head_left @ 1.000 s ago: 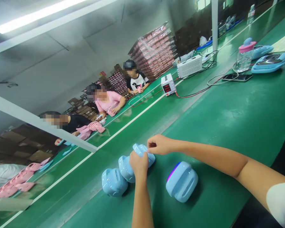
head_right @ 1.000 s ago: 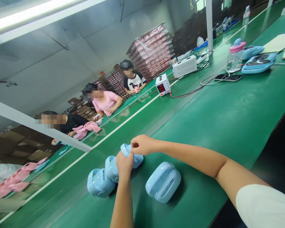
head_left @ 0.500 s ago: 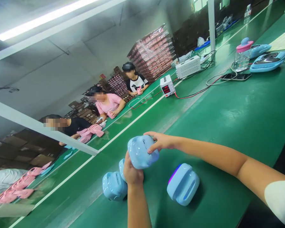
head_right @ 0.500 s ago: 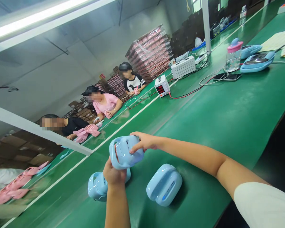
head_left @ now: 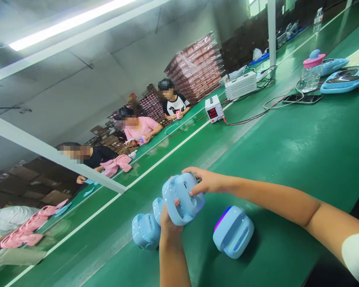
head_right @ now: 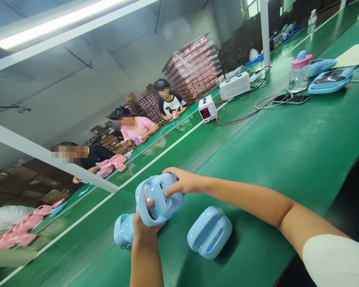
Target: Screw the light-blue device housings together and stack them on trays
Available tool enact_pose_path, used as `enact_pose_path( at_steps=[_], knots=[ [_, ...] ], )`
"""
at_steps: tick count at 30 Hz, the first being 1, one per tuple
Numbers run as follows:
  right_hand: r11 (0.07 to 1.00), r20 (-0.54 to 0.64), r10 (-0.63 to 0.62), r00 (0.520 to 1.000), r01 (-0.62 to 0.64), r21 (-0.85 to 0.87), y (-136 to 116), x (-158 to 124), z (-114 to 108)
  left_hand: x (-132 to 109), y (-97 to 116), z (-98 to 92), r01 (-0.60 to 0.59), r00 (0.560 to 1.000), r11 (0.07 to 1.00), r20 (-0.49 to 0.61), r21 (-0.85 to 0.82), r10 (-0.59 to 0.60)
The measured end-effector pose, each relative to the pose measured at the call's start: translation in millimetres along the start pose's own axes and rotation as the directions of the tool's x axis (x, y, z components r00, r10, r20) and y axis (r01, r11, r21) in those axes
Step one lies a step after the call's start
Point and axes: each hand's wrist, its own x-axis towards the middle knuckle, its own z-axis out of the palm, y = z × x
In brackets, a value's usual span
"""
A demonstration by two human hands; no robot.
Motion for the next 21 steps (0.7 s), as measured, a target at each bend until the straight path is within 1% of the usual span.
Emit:
enact_pose_path(
  at_steps=[4,8,9,11,12,13,15,17,21],
  knots=[
    [0.996,-0.015,-0.033,0.999,0.031,-0.082,-3,-4,2,-2,0,-2.1,-0.028,1.0,1.0,0.002,0.006,0.028],
    [0.995,0.032,-0.04,0.999,0.043,-0.086,-4,-1,-2,-2,1,-2.4,-0.046,0.998,0.998,-0.038,0.045,0.047],
    [0.994,0.013,-0.051,0.999,0.052,-0.091,-4,0,-3,-2,2,-1.5,-0.048,0.997,0.998,-0.06,0.046,0.051],
    [0.988,-0.094,-0.108,0.99,0.096,-0.122,-5,1,-4,0,4,1.3,-0.074,0.987,0.996,-0.142,0.054,0.081],
    [0.983,-0.143,-0.144,0.979,0.124,-0.138,-6,1,-3,0,6,3.0,-0.095,0.975,0.993,-0.196,0.069,0.107],
    [0.978,-0.168,-0.173,0.97,0.149,-0.144,-7,1,-2,1,7,4.7,-0.119,0.958,0.989,-0.251,0.092,0.139],
    [0.978,-0.143,-0.186,0.972,0.169,-0.123,-8,0,2,1,8,7.8,-0.161,0.927,0.975,-0.314,0.156,0.203],
    [0.985,-0.096,-0.154,0.983,0.146,-0.091,-8,-2,6,0,8,9.7,-0.191,0.913,0.958,-0.319,0.214,0.253],
    [0.993,-0.089,-0.099,0.991,0.093,-0.071,-5,-1,10,-3,7,8.9,-0.217,0.921,0.93,-0.255,0.296,0.296]
  ],
)
